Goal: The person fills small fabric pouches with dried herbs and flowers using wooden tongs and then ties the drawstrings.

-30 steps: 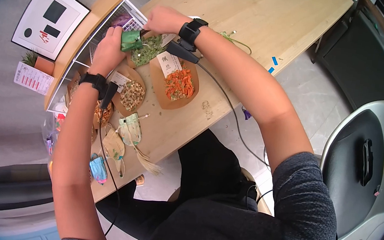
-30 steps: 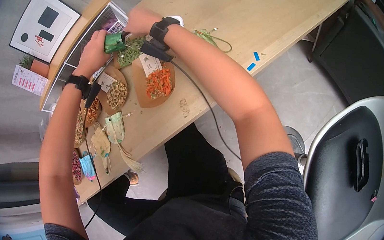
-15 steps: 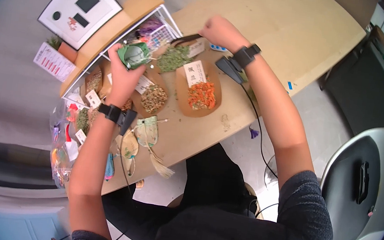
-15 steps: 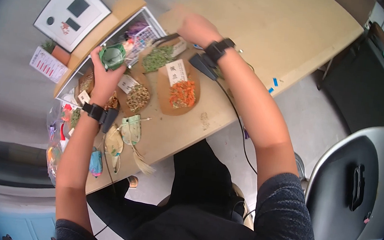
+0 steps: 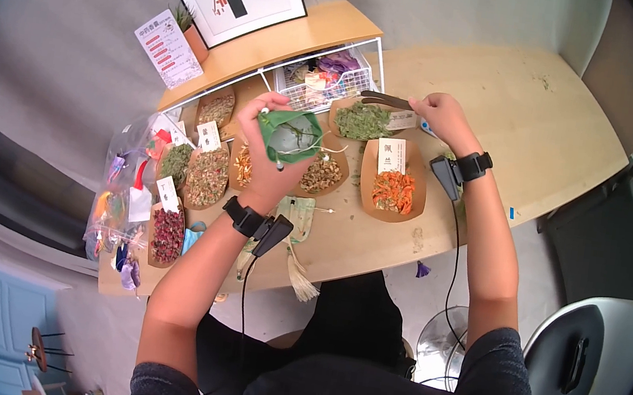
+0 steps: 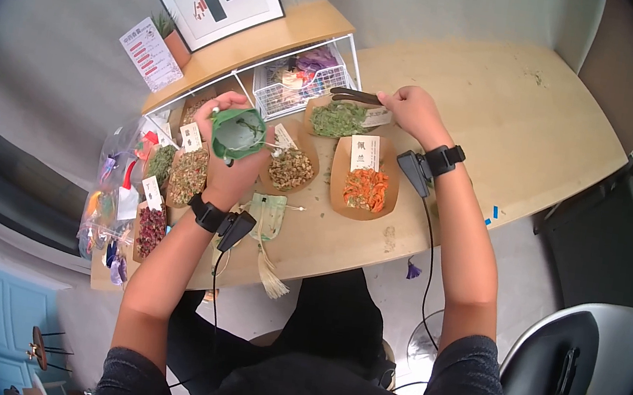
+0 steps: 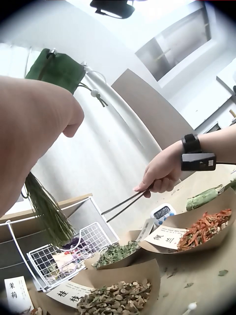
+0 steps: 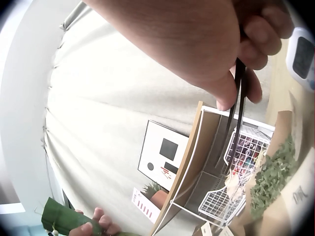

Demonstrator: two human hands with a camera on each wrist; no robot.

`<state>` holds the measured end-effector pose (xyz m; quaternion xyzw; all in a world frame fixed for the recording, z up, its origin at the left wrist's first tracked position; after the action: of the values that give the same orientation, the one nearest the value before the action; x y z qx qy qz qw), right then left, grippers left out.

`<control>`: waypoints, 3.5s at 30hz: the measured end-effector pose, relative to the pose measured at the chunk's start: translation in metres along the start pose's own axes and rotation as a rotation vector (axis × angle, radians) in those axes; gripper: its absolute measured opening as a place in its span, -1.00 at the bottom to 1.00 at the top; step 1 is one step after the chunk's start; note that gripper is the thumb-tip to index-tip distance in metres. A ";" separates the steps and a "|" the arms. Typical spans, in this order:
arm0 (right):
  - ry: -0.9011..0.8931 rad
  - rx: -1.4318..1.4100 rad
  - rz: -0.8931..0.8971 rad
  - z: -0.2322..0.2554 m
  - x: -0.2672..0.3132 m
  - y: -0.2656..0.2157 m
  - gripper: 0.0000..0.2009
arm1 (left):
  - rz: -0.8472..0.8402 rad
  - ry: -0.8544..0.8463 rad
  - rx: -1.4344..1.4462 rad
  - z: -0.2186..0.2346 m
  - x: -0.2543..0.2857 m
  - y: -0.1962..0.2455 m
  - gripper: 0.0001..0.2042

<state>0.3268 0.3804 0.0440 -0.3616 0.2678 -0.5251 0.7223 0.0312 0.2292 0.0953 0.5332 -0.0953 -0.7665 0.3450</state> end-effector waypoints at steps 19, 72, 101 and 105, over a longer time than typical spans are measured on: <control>-0.037 -0.115 0.246 -0.039 -0.034 -0.047 -0.52 | -0.024 -0.366 -0.790 -0.072 -0.064 -0.058 -0.37; 0.089 0.056 0.005 0.030 -0.003 0.022 -0.57 | 0.192 -0.101 -0.433 -0.029 -0.071 -0.077 -0.30; -0.334 -1.152 0.102 -0.203 0.219 -0.081 -0.84 | 0.095 0.182 0.046 0.117 0.152 0.034 -0.13; -0.293 -0.755 0.147 -0.234 0.225 -0.125 -0.81 | -0.015 0.212 -0.067 0.129 0.158 0.043 -0.14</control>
<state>0.1458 0.0861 0.0032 -0.6521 0.3609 -0.2801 0.6050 -0.0951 0.0694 0.0519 0.6001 -0.0286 -0.7113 0.3648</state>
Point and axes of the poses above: each hand's wrist, its own x-axis away from the middle knuckle, its own z-axis out of the back of the hand, y = z × x, the point moved 6 cm from there along -x, towards the middle knuckle, and after that the axes turned 14 degrees about -y, right-handed, at the moved point
